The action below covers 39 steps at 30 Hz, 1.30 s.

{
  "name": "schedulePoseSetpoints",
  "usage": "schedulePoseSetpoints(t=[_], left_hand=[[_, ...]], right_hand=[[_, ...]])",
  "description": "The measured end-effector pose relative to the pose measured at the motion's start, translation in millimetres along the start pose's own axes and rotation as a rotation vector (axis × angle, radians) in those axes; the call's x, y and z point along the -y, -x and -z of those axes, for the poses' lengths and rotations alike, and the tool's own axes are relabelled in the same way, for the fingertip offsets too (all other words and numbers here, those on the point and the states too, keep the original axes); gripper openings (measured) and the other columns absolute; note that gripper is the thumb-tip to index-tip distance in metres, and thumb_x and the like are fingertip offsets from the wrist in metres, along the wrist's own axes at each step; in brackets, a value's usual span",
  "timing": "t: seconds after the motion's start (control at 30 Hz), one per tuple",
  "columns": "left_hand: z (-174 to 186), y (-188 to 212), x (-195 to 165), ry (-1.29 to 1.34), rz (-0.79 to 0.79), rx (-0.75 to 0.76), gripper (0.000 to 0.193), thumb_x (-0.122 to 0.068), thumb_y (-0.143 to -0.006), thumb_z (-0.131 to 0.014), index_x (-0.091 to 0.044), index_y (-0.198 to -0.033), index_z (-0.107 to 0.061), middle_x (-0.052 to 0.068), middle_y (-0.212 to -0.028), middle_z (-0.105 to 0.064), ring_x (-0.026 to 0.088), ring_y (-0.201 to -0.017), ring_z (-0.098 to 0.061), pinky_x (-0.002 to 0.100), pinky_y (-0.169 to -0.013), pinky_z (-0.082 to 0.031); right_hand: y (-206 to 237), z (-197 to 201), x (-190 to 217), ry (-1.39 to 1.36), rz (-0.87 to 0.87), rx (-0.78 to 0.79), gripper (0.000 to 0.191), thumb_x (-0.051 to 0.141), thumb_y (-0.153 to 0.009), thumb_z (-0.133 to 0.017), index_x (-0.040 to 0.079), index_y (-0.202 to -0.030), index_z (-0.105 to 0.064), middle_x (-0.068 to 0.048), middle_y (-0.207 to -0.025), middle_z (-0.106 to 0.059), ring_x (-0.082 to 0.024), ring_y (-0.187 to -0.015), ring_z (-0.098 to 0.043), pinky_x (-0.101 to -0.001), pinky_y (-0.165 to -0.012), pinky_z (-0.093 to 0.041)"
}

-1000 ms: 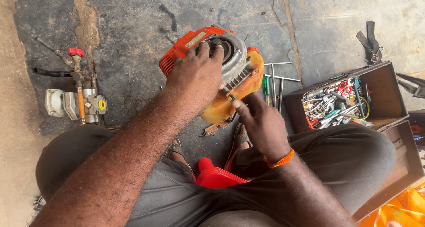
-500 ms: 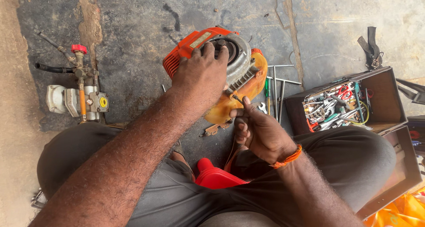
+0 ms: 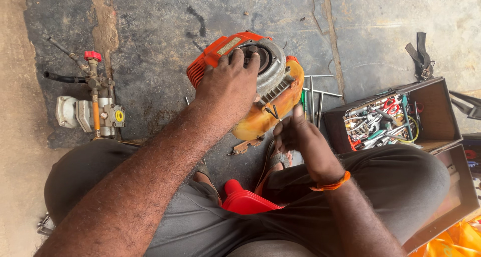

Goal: The person sits on a small stool and works on a small orange and yellow engine placed on the floor. They use a screwdriver to tighten screws on the engine casing and then use a wrench to tighten a bolt on the side of the engine.

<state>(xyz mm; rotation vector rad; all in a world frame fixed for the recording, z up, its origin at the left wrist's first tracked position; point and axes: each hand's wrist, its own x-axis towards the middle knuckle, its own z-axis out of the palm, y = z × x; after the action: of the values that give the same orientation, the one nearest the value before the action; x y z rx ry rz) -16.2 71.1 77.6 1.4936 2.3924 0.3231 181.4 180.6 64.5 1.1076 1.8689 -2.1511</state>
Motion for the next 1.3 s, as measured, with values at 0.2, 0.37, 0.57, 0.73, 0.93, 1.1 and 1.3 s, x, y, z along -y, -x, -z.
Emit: schedulePoseSetpoints(t=[0.2, 0.37, 0.57, 0.73, 0.93, 1.1, 1.3], left_hand=[[0, -1, -1, -0.045, 0.003, 0.018, 0.065, -0.022, -0.096, -0.067, 0.005, -0.148, -0.038, 0.034, -0.139, -0.047, 0.045, -0.123, -0.057, 0.059, -0.094, -0.055], [-2, -1, 0, -0.017, 0.009, 0.000, 0.062, -0.021, -0.096, -0.064, 0.003, -0.147, -0.040, 0.031, -0.139, -0.048, 0.044, -0.124, -0.057, 0.060, -0.096, -0.054], [-3, -3, -1, -0.038, -0.007, -0.001, 0.062, -0.020, -0.096, -0.063, 0.004, -0.147, -0.039, 0.034, -0.140, -0.046, 0.046, -0.123, -0.056, 0.061, -0.094, -0.053], [0, -3, -2, -0.026, 0.002, 0.019, 0.063, -0.019, -0.096, -0.063, 0.004, -0.149, -0.038, 0.035, -0.143, -0.044, 0.047, -0.125, -0.055, 0.061, -0.096, -0.053], [0, -2, -1, -0.033, 0.003, 0.037, 0.065, -0.022, -0.095, -0.064, 0.005, -0.148, -0.037, 0.036, -0.143, -0.042, 0.047, -0.125, -0.054, 0.063, -0.095, -0.052], [-2, -1, -1, -0.010, 0.010, 0.009, 0.060, -0.018, -0.099, -0.062, 0.006, -0.148, -0.039, 0.035, -0.143, -0.045, 0.047, -0.126, -0.057, 0.062, -0.096, -0.053], [1, -1, -3, -0.006, -0.001, -0.009, 0.066, -0.025, -0.093, -0.067, 0.003, -0.146, -0.040, 0.032, -0.140, -0.047, 0.045, -0.123, -0.056, 0.061, -0.094, -0.053]], right_hand=[[-1, -3, -8, -0.440, -0.210, 0.105, 0.054, 0.058, -0.101, -0.050, 0.008, -0.087, -0.065, -0.001, -0.073, -0.063, -0.013, -0.065, -0.061, -0.0282, -0.064, -0.052], [-3, -7, -4, -0.368, -0.133, 0.005, 0.033, 0.038, -0.102, -0.061, 0.008, -0.089, -0.065, -0.001, -0.072, -0.064, -0.014, -0.062, -0.059, -0.0282, -0.063, -0.050], [10, -25, 1, 1.172, 0.726, -0.468, 0.015, 0.022, -0.096, -0.073, 0.010, -0.096, -0.066, -0.006, -0.088, -0.071, -0.025, -0.079, -0.066, -0.0369, -0.070, -0.051], [11, -14, 1, 1.013, 0.590, -0.444, 0.042, 0.042, -0.087, -0.077, 0.004, -0.102, -0.065, -0.006, -0.082, -0.069, -0.020, -0.073, -0.067, -0.0344, -0.062, -0.051], [-2, 11, -8, -0.094, -0.260, -0.013, 0.063, 0.062, -0.098, -0.048, 0.002, -0.092, -0.067, -0.003, -0.069, -0.064, -0.012, -0.059, -0.057, -0.0268, -0.056, -0.047], [-4, 7, -16, -0.396, -0.293, 0.082, 0.049, 0.050, -0.102, -0.052, 0.004, -0.095, -0.067, -0.002, -0.072, -0.065, -0.012, -0.059, -0.057, -0.0265, -0.058, -0.048], [-5, -8, -4, 0.274, 0.280, -0.062, 0.029, 0.034, -0.105, -0.063, 0.006, -0.105, -0.066, -0.005, -0.082, -0.067, -0.015, -0.070, -0.060, -0.0309, -0.066, -0.051]])
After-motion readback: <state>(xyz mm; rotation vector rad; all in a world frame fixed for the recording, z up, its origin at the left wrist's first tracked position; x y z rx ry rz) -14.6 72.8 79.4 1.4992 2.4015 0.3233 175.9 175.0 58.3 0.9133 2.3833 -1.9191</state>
